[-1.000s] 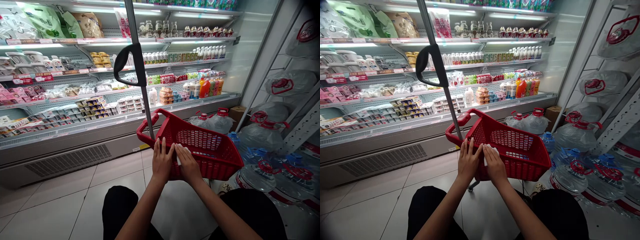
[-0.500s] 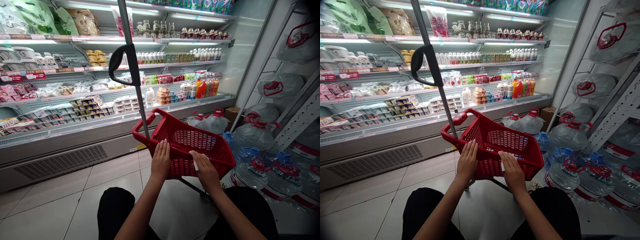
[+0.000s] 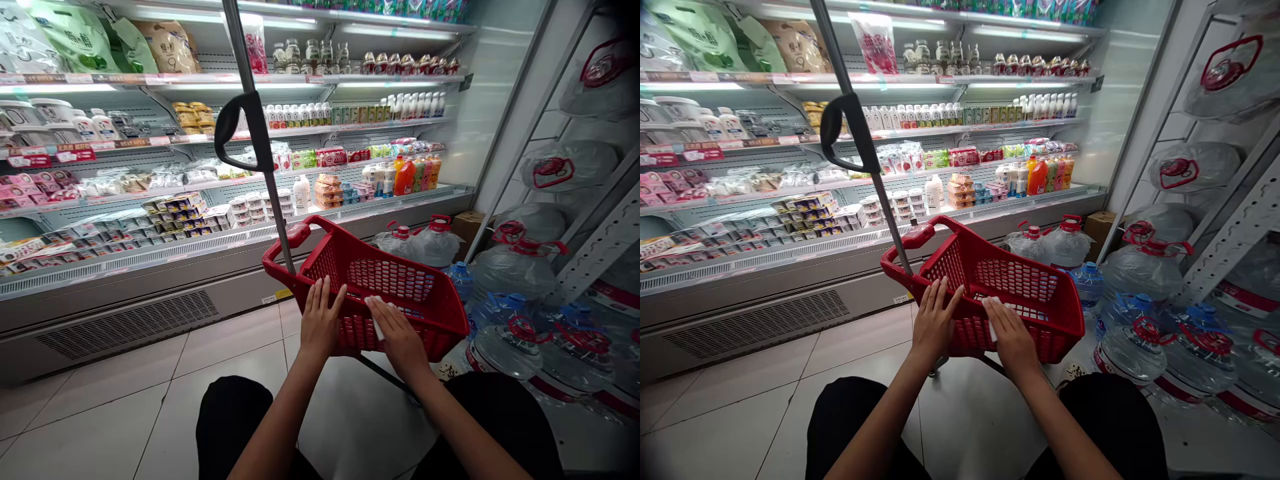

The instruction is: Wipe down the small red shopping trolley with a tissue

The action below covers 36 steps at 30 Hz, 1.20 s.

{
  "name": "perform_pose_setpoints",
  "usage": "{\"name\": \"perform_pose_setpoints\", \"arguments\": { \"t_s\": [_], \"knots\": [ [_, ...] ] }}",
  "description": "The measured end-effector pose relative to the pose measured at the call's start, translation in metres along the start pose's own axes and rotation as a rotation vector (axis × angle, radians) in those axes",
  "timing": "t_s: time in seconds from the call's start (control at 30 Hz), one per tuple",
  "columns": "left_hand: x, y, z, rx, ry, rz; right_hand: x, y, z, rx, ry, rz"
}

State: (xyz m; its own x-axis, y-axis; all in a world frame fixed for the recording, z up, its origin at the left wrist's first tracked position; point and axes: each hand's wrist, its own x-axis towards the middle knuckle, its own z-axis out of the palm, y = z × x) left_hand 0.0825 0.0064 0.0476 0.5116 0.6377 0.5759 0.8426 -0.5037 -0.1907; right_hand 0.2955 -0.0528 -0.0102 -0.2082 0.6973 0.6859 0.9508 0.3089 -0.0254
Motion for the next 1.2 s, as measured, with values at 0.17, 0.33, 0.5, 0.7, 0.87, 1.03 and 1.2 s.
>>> {"name": "perform_pose_setpoints", "arguments": {
  "t_s": [0.17,0.33,0.5,0.7,0.87,1.03,1.2],
  "knots": [
    [-0.001,0.006,0.002,-0.014,0.010,-0.021,-0.028,0.020,-0.013,-0.048,-0.021,0.075],
    [0.000,0.013,0.006,-0.015,0.000,-0.004,0.011,-0.014,0.007,0.002,0.011,0.025],
    [0.001,0.011,0.009,0.000,-0.011,-0.006,0.041,-0.035,0.022,0.040,0.016,-0.021],
    [0.003,0.011,0.009,-0.030,0.009,-0.016,-0.002,0.003,0.000,-0.012,-0.021,0.012],
    [0.001,0.018,0.011,-0.043,0.002,-0.010,-0.028,0.020,-0.013,-0.042,-0.030,0.112],
    [0.000,0.026,0.016,-0.021,-0.025,0.070,0.005,-0.008,0.008,0.028,-0.020,0.078],
    [-0.002,0.026,0.018,-0.023,-0.026,0.062,0.026,-0.027,0.019,0.052,-0.010,0.027]
  ]
}}
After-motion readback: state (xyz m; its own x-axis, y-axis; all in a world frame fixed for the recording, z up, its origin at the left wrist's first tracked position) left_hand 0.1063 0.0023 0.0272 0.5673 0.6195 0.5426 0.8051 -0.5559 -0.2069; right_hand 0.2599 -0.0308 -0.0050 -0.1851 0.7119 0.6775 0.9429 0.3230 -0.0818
